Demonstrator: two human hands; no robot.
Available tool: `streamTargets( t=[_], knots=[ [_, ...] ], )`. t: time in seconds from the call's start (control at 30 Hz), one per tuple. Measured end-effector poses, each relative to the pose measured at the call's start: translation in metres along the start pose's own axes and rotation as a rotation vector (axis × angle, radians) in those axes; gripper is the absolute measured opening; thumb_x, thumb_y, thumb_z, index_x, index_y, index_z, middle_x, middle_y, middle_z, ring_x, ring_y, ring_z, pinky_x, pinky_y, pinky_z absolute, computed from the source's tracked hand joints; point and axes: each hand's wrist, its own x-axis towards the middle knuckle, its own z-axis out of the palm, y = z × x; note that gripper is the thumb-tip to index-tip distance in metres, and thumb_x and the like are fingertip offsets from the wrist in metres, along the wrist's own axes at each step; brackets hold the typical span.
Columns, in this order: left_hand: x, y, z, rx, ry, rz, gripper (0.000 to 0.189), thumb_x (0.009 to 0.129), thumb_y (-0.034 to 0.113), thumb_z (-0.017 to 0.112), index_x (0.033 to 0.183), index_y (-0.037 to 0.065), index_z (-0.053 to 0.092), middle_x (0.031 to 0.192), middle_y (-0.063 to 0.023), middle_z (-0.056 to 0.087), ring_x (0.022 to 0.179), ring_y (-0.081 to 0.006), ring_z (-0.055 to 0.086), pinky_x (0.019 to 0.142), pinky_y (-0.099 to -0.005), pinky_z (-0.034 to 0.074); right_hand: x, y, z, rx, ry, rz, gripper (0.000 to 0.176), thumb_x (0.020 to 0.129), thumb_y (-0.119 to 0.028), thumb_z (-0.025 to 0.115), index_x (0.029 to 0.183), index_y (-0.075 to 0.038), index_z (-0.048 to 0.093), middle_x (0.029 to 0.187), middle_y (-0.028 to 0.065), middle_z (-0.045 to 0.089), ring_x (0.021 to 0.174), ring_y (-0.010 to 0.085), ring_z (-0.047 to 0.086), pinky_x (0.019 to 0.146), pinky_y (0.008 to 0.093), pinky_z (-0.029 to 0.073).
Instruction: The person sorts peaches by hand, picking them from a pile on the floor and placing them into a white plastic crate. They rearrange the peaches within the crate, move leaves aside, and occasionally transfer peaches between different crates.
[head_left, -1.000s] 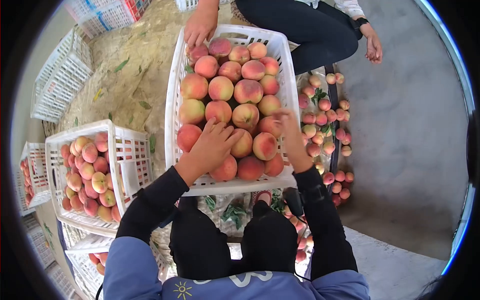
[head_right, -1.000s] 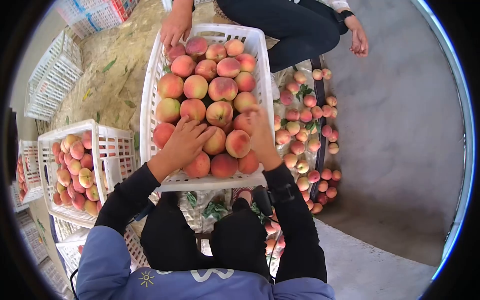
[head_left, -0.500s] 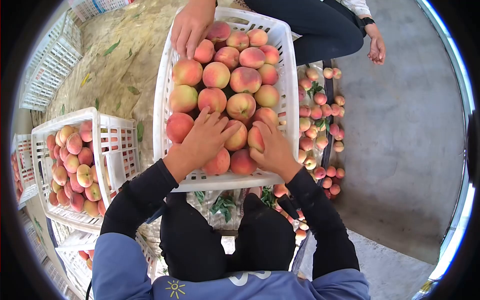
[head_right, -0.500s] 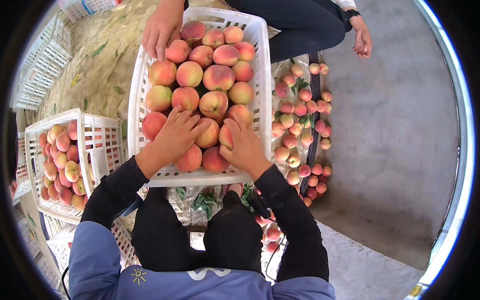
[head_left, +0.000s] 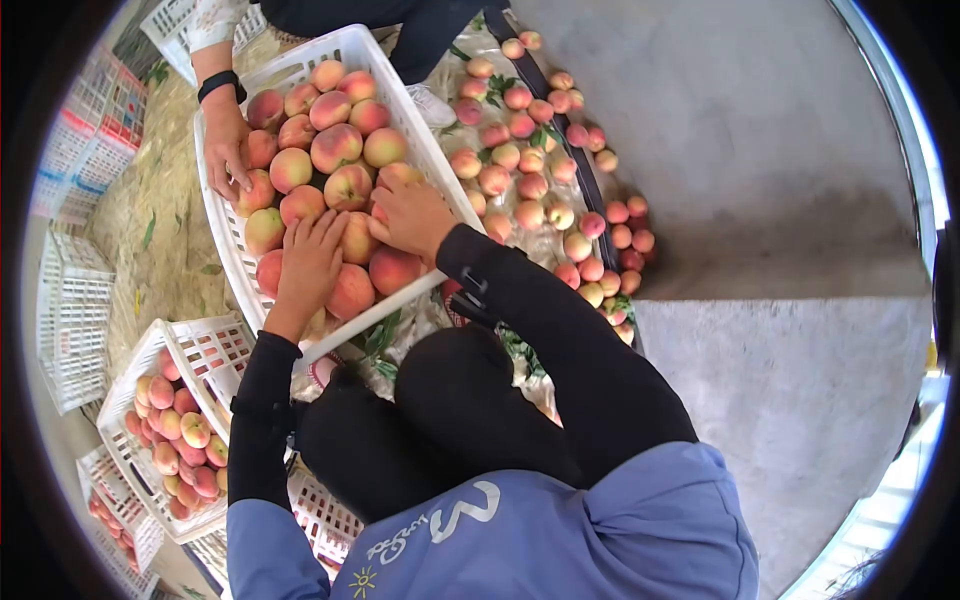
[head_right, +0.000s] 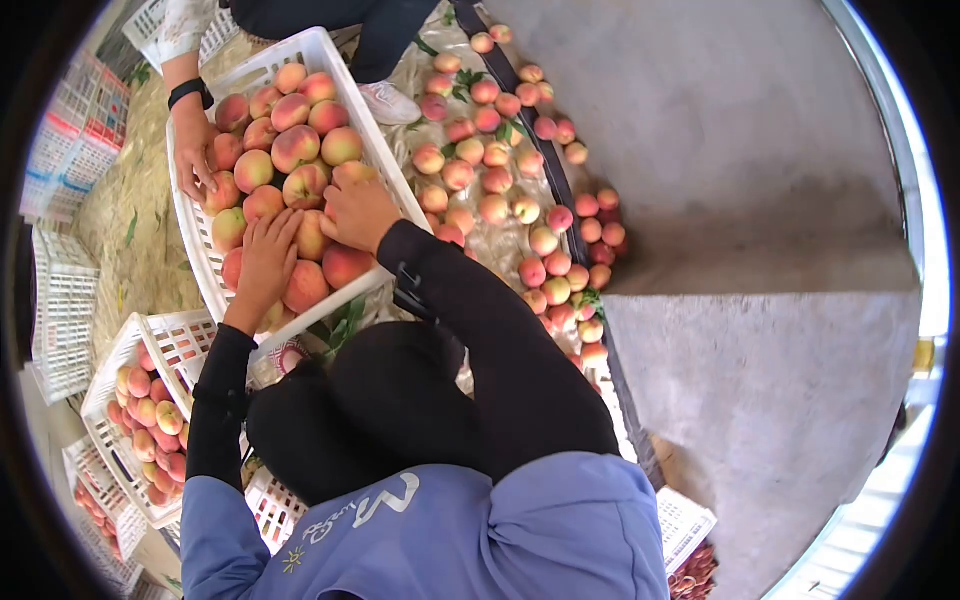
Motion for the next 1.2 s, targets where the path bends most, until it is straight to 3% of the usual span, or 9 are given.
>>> streamTargets(
  t=[0.13, 0.33, 0.53, 0.67, 0.73, 0.8, 0.9, 1.07, 1.2],
  knots=[
    [-0.026, -0.012, -0.031, -0.041, 0.063, -0.013, 0.053, 0.087, 0.017, 0.059, 0.139, 0.007, 0.05, 0.142, -0.015, 0.05, 0.135, -0.0364, 0.04, 0.114, -0.0497, 0.027, -0.007, -0.005, -0.004, -0.002, -0.002, 0.042, 0.039, 0.083, -0.043, 0.065, 0.099, -0.007, 0.063, 0.109, 0.0119, 0.055, 0.087, 0.0334, 0.062, 0.075, 0.0472, 0.049],
    [-0.151, -0.013, -0.14, -0.021, 0.225, -0.382, 0.046, 0.093, 0.009, 0.055, 0.138, -0.001, 0.05, 0.142, -0.0207, 0.051, 0.138, -0.0382, 0.04, 0.116, -0.0464, 0.027, -0.02, 0.0, -0.034, -0.022, 0.189, -0.091, 0.047, 0.078, -0.037, 0.066, 0.115, -0.008, 0.062, 0.108, 0.0122, 0.059, 0.101, 0.032, 0.056, 0.085, 0.046, 0.043],
    [-0.319, 0.031, -0.115, -0.084, 0.151, -0.719, 0.042, 0.097, 0.01, 0.053, 0.136, -0.005, 0.048, 0.135, -0.0206, 0.055, 0.127, -0.0356, 0.05, 0.11, -0.0409, 0.034, -0.012, 0.013, -0.088, -0.094, 0.277, 0.058, 0.042, 0.076, -0.037, 0.069, 0.106, -0.007, 0.066, 0.11, 0.0155, 0.06, 0.095, 0.0302, 0.06, 0.081, 0.0469, 0.045],
    [-0.356, 0.065, -0.081, 0.015, 0.157, -0.533, 0.038, 0.094, 0.009, 0.056, 0.129, -0.006, 0.053, 0.123, -0.0199, 0.062, 0.111, -0.0315, 0.061, 0.099, -0.0422, 0.044, 0.001, -0.066, -0.131, 0.127, 0.143, -0.062, 0.031, 0.074, -0.031, 0.068, 0.092, -0.006, 0.067, 0.097, 0.0144, 0.064, 0.085, 0.0305, 0.062, 0.074, 0.0453, 0.048],
    [-0.351, 0.08, -0.091, -0.094, 0.069, -0.491, 0.036, 0.093, 0.011, 0.058, 0.126, -0.005, 0.056, 0.118, -0.0193, 0.064, 0.106, -0.031, 0.062, 0.096, -0.042, 0.045, 0.049, -0.099, -0.041, 0.165, 0.379, -0.059, 0.032, 0.07, -0.028, 0.068, 0.093, -0.005, 0.067, 0.097, 0.0149, 0.064, 0.087, 0.0304, 0.063, 0.074, 0.0454, 0.048],
    [-0.35, 0.102, -0.1, -0.203, -0.029, -0.456, 0.035, 0.092, 0.012, 0.06, 0.122, -0.005, 0.058, 0.113, -0.0186, 0.066, 0.102, -0.0305, 0.064, 0.093, -0.0417, 0.047, 0.062, -0.136, -0.068, 0.267, 0.177, -0.026, 0.039, 0.069, -0.028, 0.069, 0.099, -0.003, 0.066, 0.1, 0.0158, 0.064, 0.09, 0.0303, 0.064, 0.073, 0.0454, 0.048],
    [-0.346, 0.116, -0.111, -0.347, 0.053, -0.71, 0.035, 0.09, 0.016, 0.064, 0.119, -0.003, 0.061, 0.106, -0.0198, 0.067, 0.099, -0.0342, 0.064, 0.091, -0.0419, 0.048, 0.089, -0.192, -0.089, 0.509, 0.313, -0.062, 0.042, 0.071, -0.028, 0.069, 0.102, -0.001, 0.064, 0.1, 0.0166, 0.063, 0.093, 0.0324, 0.064, 0.073, 0.0457, 0.049],
    [-0.653, -0.016, -0.298, -0.251, -0.143, -0.718, 0.036, 0.089, 0.017, 0.064, 0.12, -0.002, 0.061, 0.106, -0.0203, 0.067, 0.099, -0.035, 0.064, 0.09, -0.0425, 0.048, 0.081, -0.246, -0.127, 0.826, 0.374, -0.099, 0.044, 0.072, -0.027, 0.069, 0.105, 0.001, 0.063, 0.099, 0.0186, 0.063, 0.087, 0.0368, 0.065, 0.074, 0.0491, 0.051],
    [-0.558, 0.018, -0.236, -0.194, -0.307, -0.738, 0.037, 0.089, 0.018, 0.065, 0.12, -0.002, 0.061, 0.107, -0.0207, 0.067, 0.1, -0.0356, 0.063, 0.09, -0.0429, 0.048, 0.064, -0.302, -0.126, 0.825, 0.296, -0.221, 0.042, 0.071, -0.027, 0.069, 0.105, -0.002, 0.064, 0.099, 0.0172, 0.063, 0.086, 0.036, 0.065, 0.075, 0.0483, 0.051]
  ],
)
